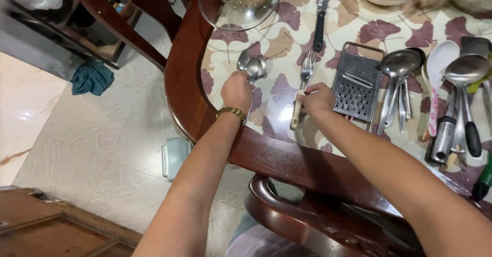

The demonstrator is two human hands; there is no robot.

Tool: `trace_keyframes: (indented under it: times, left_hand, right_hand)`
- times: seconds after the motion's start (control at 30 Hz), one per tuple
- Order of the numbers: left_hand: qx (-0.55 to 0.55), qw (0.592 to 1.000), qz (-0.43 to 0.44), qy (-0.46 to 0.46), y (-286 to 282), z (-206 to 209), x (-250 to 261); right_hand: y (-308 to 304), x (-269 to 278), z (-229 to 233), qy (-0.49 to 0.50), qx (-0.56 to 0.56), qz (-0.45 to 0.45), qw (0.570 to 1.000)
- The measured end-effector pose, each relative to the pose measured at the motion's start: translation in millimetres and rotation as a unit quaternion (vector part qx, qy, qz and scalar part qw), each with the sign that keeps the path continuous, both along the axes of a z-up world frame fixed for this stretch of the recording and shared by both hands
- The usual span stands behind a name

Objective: Cleaning a wooden drawer with a cloth and then organizing various kitchen utensils and cutlery items on a table.

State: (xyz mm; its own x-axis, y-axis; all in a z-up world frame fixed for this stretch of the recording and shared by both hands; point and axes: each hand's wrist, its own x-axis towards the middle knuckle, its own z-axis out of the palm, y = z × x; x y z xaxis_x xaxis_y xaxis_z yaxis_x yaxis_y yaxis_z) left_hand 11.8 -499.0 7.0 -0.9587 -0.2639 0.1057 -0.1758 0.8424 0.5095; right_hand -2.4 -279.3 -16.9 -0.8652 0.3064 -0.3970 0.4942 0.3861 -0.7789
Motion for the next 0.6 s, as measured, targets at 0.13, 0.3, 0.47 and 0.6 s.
trace_keyframes:
  times: [0.13,0.3,0.47,0.6]
  left_hand:
    - [0.001,0.998,-0.058,-0.005,31.4,12.6,-8.9]
    - [0.057,0.986,-0.155,0.015,105.1,37.7,-17.5]
    - [0.086,0.964,-0.252,-0.003,198.5,39.1,-39.3]
    - [0.133,0.934,-0.326,-0.062,286.9,61.7,-26.1]
  right_hand:
    - [8.2,-1.0,11.8,-0.022,0.001,-0.014,1.000]
    - [51.0,-7.0,18.6,0.030,-0.068,-0.030,0.997]
    - [145.8,2.3,27.8,0.073,-0.144,-0.037,0.986]
    - [233.5,40.4,53.4,0.056,-0.223,-0.075,0.970]
